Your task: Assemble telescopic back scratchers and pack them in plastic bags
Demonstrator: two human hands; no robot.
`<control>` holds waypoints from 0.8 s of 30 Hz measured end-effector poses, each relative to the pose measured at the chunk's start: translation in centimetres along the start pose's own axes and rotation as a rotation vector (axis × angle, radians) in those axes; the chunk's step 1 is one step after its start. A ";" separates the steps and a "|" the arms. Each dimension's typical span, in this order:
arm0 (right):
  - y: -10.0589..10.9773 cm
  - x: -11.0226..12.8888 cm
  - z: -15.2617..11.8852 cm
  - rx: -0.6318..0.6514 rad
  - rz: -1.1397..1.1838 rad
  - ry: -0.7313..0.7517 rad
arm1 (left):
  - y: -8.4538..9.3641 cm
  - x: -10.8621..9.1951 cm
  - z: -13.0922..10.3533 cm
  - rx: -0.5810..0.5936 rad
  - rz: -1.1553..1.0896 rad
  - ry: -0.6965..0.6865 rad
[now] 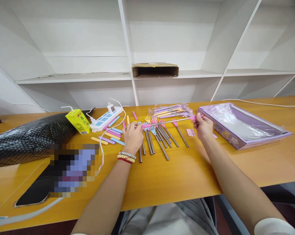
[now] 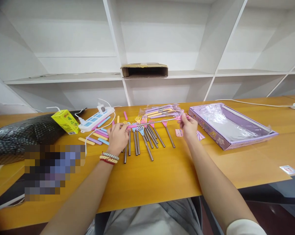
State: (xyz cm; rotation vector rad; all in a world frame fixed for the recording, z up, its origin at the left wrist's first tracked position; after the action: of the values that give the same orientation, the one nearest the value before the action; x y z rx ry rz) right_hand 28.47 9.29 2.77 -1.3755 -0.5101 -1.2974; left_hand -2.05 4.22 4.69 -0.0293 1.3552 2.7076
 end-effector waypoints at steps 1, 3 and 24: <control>1.1 0.5 0.7 -0.058 0.012 0.021 | 0.0 0.7 0.1 -0.004 0.017 0.023; 3.0 1.5 2.0 -0.150 0.054 0.078 | 0.1 2.1 0.4 -0.019 0.038 0.065; 14.6 6.8 3.2 -0.845 0.141 0.299 | 1.4 10.9 -0.1 -0.186 0.050 0.353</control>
State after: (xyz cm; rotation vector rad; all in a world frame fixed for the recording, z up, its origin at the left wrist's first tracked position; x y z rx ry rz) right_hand 44.45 5.47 3.47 -1.7951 0.3925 -1.6422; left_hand -12.98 4.29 5.01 -0.5175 1.1826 2.9642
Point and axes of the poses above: each hand's wrist, its own z-axis towards the middle knuckle, its own y-axis out of the back of the hand, x = y × z, the point moved 6 cm from there along z, towards the middle knuckle, and after that the axes turned 5 degrees about z, right-handed, at the moved point
